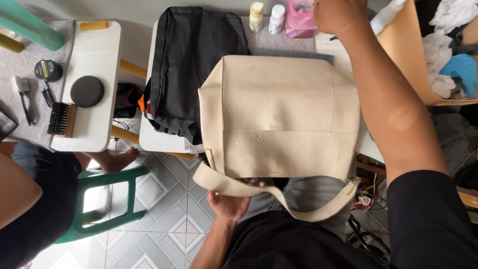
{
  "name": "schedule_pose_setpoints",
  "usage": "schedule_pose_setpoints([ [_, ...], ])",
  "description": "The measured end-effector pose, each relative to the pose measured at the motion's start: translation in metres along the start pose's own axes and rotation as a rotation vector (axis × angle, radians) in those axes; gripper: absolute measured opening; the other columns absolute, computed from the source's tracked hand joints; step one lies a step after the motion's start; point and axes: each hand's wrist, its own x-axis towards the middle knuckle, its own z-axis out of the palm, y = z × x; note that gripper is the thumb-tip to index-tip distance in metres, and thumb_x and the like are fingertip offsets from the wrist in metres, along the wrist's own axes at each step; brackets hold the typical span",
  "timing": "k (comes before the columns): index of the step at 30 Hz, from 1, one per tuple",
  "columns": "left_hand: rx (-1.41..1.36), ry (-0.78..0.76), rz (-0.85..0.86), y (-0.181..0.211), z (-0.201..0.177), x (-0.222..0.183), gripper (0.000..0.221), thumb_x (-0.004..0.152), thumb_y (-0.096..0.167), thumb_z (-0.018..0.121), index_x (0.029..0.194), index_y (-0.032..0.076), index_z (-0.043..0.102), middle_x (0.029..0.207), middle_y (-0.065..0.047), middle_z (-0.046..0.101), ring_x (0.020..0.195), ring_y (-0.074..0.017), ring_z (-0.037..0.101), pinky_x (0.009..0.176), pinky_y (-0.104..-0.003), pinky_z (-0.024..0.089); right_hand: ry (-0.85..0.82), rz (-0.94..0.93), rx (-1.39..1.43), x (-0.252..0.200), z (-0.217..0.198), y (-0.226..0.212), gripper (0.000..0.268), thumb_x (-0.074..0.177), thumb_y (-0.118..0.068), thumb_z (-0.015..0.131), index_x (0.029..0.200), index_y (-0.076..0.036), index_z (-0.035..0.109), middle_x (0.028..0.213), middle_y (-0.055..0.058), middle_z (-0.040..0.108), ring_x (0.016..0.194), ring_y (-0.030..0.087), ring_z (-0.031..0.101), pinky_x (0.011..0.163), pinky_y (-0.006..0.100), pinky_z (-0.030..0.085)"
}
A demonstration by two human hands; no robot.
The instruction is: The person is scrubbing a light-colored tote bag using a small brush and a cleaning solution on a repair bench.
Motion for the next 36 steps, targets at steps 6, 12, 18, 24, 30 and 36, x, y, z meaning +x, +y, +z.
schedule_pose_setpoints([
  [6, 0.295, -0.117, 0.048, -0.002, -0.022, 0.009, 0.097, 0.062, 0.084, 0.072, 0.140, 0.028, 0.057, 0.151, -0.002, 0.052, 0.133, -0.0285, 0.051, 0.106, -0.057, 0.045, 0.032, 0.008, 0.392, -0.018, -0.008, 0.020, 0.019, 0.109, -0.020, 0.052, 0.094, -0.014, 0.062, 0.079, 0.008, 0.061, 0.065, 0.031, 0.056, 0.053, 0.047, 0.043],
  [12, 0.224, -0.122, 0.059, 0.002, -0.007, 0.012, 0.113, 0.054, 0.090, 0.066, 0.147, 0.030, 0.046, 0.155, -0.004, 0.047, 0.136, -0.0310, 0.048, 0.108, -0.059, 0.044, 0.047, 0.070, 1.041, -0.103, -0.041, 0.017, 0.030, 0.123, -0.020, 0.056, 0.093, -0.021, 0.060, 0.064, -0.008, 0.042, 0.055, 0.005, 0.035, 0.066, 0.020, 0.038],
  [18, 0.146, -0.140, 0.084, 0.009, 0.013, 0.020, 0.132, 0.044, 0.098, 0.060, 0.156, 0.033, 0.032, 0.160, -0.005, 0.040, 0.141, -0.0341, 0.045, 0.111, -0.060, 0.043, -0.144, -0.206, 1.231, -0.272, -0.027, -0.071, 0.023, 0.093, -0.013, 0.068, 0.113, -0.005, 0.077, 0.103, 0.021, 0.078, 0.097, 0.026, 0.072, 0.083, 0.043, 0.057],
  [24, 0.102, -0.141, 0.084, 0.006, 0.038, 0.024, 0.123, 0.058, 0.094, 0.057, 0.160, 0.033, 0.025, 0.163, -0.005, 0.035, 0.142, -0.0381, 0.044, 0.112, -0.066, 0.039, 0.030, -0.686, 0.921, -0.307, 0.008, -0.107, 0.024, 0.092, -0.008, 0.065, 0.109, -0.013, 0.081, 0.061, 0.009, 0.069, 0.048, 0.020, 0.059, 0.050, 0.030, 0.050],
  [30, 0.112, -0.092, 0.069, 0.012, -0.032, -0.001, 0.130, 0.053, 0.099, 0.050, 0.161, 0.034, 0.018, 0.164, -0.009, 0.030, 0.140, -0.0462, 0.042, 0.111, -0.072, 0.035, 0.043, -0.839, 0.923, -0.282, 0.014, -0.108, 0.016, 0.090, -0.014, 0.070, 0.102, -0.016, 0.081, 0.062, 0.008, 0.070, 0.050, 0.027, 0.063, 0.049, 0.038, 0.050],
  [36, 0.103, -0.090, 0.066, 0.011, -0.026, 0.000, 0.129, 0.055, 0.099, 0.049, 0.161, 0.033, 0.017, 0.165, -0.008, 0.029, 0.139, -0.0462, 0.044, 0.112, -0.070, 0.035, -0.130, -0.867, 0.983, -0.271, -0.010, -0.111, 0.015, 0.088, -0.010, 0.070, 0.096, -0.014, 0.082, 0.056, 0.004, 0.067, 0.045, 0.017, 0.058, 0.047, 0.030, 0.047],
])
